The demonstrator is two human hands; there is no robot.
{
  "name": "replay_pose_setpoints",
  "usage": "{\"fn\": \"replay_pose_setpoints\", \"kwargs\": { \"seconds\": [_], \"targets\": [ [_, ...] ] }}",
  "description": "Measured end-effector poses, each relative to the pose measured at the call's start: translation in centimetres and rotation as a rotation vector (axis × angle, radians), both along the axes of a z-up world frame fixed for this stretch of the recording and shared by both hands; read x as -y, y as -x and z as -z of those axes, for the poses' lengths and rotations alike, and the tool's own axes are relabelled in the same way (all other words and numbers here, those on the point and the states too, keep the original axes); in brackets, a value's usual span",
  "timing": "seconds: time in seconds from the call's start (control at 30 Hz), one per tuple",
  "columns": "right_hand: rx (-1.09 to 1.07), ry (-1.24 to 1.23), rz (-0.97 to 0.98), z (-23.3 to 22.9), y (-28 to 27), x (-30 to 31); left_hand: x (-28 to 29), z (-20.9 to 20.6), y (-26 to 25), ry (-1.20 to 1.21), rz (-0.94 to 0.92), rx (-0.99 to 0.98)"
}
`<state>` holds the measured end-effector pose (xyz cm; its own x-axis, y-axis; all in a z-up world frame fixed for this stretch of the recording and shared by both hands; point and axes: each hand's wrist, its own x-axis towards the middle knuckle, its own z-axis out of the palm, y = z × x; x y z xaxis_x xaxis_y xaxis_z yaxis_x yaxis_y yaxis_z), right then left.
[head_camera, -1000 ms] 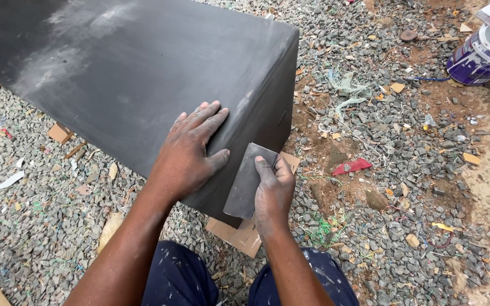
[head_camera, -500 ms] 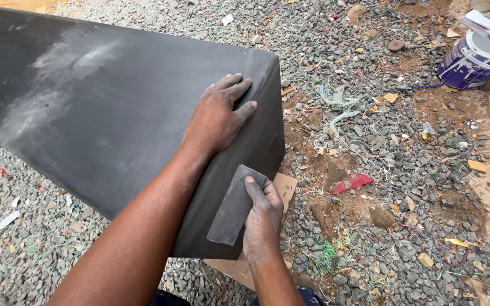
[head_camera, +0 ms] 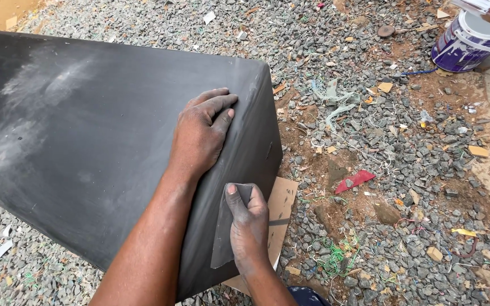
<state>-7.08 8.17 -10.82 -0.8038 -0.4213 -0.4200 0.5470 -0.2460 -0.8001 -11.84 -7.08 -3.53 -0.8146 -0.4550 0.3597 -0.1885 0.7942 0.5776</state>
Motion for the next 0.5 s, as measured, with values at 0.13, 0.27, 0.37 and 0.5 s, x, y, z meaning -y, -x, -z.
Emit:
{"fn": "replay_pose_setpoints", "kwargs": {
  "seconds": [0.13,0.27,0.37,0.5],
  "targets": [
    [-0.038,0.034,0.048,-1.0,-0.3,0.3,0.2,-0.2,0.0,0.010,0.014,-0.005],
    [-0.151,-0.049,0.079,-1.4,1.2,1.6,0.4,0.1,0.2,0.007,-0.003,0.010],
    [-0.204,-0.003,0.165,-2.4,6.7,4.4,-0.7,-1.7,0.2,-0.063,-0.039,0.093],
    [-0.187,-0.006,0.159,-4.4,4.8,3.0,-1.6,-3.0,0.1,-0.161,-0.074,0.208]
  ]
}}
